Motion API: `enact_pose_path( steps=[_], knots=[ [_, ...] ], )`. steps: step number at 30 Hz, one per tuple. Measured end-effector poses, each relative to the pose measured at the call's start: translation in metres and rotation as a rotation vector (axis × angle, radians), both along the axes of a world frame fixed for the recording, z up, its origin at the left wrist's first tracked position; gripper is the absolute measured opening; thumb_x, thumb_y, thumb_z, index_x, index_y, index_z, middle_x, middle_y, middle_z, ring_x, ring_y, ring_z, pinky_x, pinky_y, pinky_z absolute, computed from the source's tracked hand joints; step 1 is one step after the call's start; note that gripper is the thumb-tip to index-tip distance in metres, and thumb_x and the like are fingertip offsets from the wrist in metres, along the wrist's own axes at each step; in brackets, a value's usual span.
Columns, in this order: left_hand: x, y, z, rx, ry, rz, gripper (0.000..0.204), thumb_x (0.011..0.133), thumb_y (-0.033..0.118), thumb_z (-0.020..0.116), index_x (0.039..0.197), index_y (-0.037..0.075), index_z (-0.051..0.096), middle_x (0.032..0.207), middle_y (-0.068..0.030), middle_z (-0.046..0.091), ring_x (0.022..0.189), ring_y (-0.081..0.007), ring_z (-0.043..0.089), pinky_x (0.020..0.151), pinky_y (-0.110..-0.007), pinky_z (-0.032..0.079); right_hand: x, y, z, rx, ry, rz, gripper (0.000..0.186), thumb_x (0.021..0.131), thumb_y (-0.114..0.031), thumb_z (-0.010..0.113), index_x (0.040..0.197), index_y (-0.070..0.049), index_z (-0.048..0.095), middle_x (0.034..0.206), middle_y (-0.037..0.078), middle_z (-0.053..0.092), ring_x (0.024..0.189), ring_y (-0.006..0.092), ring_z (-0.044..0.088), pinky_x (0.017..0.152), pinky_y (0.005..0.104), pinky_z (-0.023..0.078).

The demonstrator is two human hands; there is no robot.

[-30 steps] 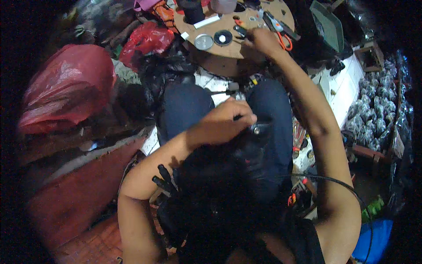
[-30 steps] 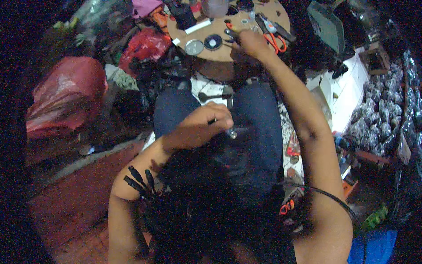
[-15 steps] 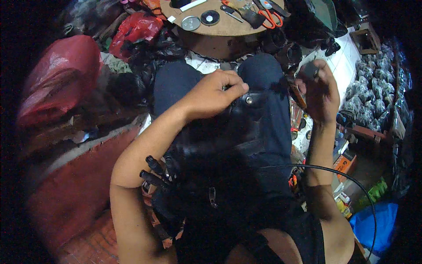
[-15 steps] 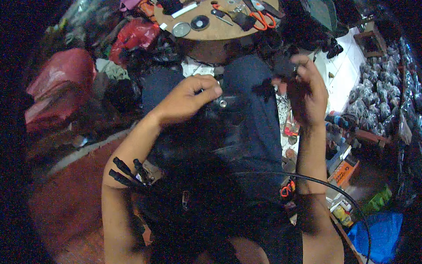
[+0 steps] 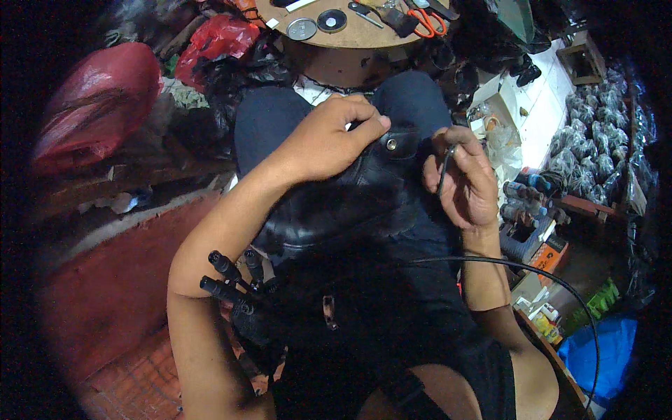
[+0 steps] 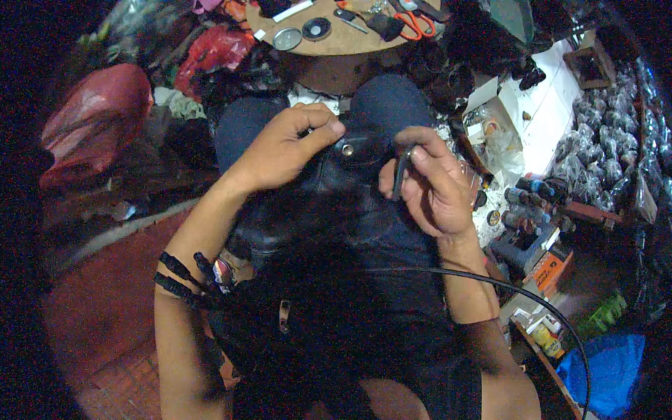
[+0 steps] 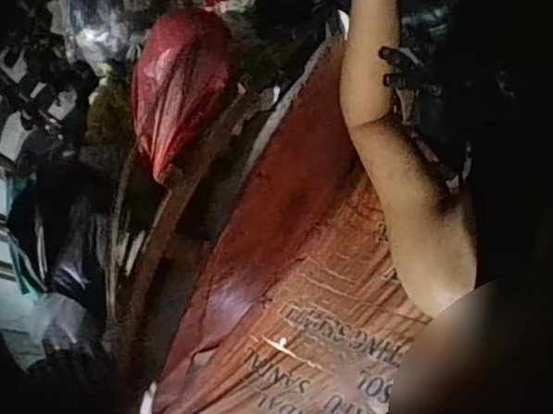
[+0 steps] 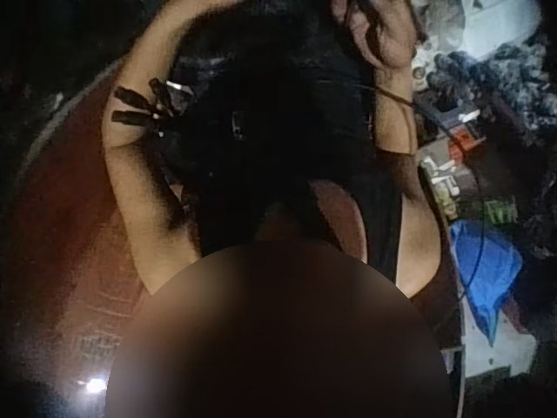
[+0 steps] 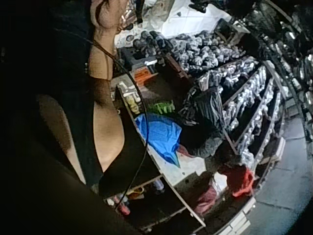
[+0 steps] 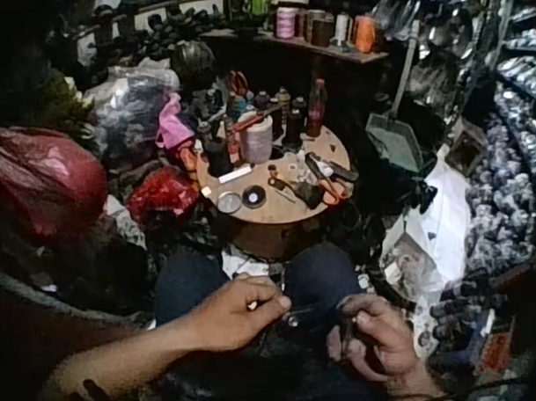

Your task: The person repairs a black leather shoe by installing a metal eyelet. They use a hammer to tap the eyelet into place, then use pliers to crimp and secure it. The person repeatedly inspects the eyelet and adjusts the shoe during the process.

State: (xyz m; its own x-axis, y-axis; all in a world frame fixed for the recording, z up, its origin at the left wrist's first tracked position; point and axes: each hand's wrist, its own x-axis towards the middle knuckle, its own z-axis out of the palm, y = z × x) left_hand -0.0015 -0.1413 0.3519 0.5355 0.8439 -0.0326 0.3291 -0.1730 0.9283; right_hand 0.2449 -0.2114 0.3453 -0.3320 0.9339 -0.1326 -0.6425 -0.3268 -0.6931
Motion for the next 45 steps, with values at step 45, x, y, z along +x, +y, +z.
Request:
enact_pose_path(
  steps=[45],
  knots=[
    [-0.020,0.004,-0.012,0.078,-0.064,0.040,0.018,0.094,0.018,0.065,0.086,0.002,0.068,0.091,-0.0096,0.065,0.098,-0.0271,0.059,0.093,-0.038,0.041,-0.068,0.324,-0.136,0.145,-0.819,0.052,0.030,0.096,-0.008,0.063,0.122,0.006,0.061,0.101,0.014,0.073,0.087,0.0212,0.072,0.078,0.0310,0.059]
  ],
)
